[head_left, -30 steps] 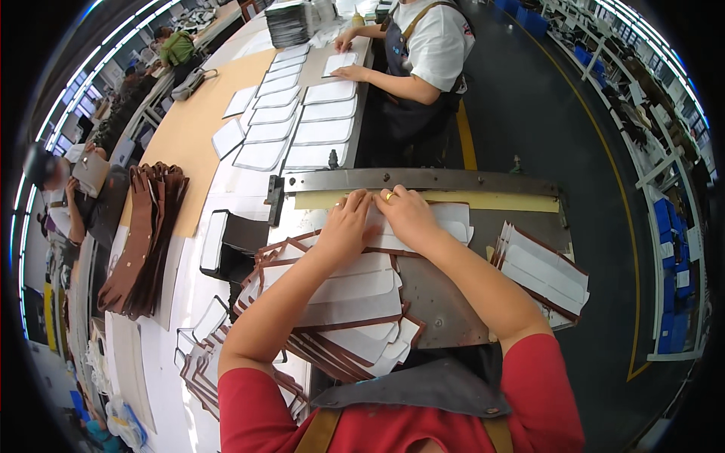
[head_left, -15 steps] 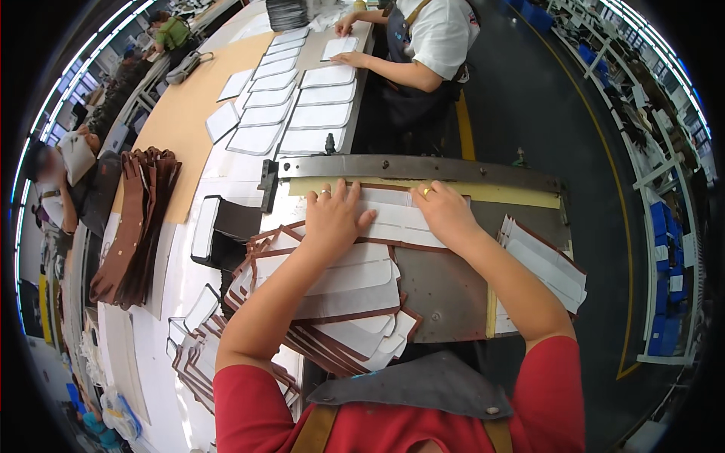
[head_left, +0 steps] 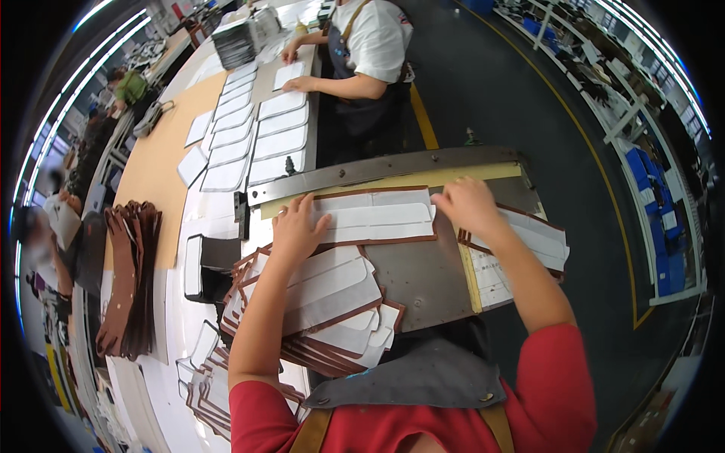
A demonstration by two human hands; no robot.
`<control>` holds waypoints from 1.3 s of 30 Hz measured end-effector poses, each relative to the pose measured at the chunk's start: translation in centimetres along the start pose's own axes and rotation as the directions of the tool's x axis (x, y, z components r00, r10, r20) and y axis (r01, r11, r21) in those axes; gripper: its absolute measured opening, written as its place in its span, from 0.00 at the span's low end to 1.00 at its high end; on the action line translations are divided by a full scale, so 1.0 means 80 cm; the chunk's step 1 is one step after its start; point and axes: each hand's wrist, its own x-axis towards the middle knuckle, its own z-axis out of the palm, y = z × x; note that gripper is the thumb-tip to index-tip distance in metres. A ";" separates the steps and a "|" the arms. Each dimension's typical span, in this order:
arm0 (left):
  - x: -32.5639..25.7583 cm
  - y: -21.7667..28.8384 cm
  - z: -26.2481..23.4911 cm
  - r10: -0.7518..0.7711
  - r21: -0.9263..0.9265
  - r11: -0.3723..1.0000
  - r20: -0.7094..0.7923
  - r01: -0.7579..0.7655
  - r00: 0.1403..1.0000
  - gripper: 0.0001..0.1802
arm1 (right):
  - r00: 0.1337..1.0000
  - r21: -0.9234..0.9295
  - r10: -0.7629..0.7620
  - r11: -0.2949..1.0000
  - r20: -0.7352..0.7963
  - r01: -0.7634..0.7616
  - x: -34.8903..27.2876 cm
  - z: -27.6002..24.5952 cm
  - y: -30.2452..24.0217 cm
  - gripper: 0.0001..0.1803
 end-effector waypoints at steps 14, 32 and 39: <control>-0.021 0.021 -0.050 0.126 -0.320 0.947 0.471 0.036 0.873 0.17 | 0.806 0.891 0.511 0.451 -0.298 0.044 -0.119 -0.051 0.059 0.07; -0.019 0.035 -0.049 0.208 -0.453 0.891 0.450 0.020 0.869 0.09 | 0.987 0.804 0.113 0.572 0.118 -0.162 -0.098 -0.037 -0.045 0.11; -0.037 0.041 -0.066 0.372 -0.621 0.780 0.359 -0.078 0.856 0.06 | 0.983 0.911 -0.092 0.398 0.158 -0.109 -0.054 0.004 -0.149 0.13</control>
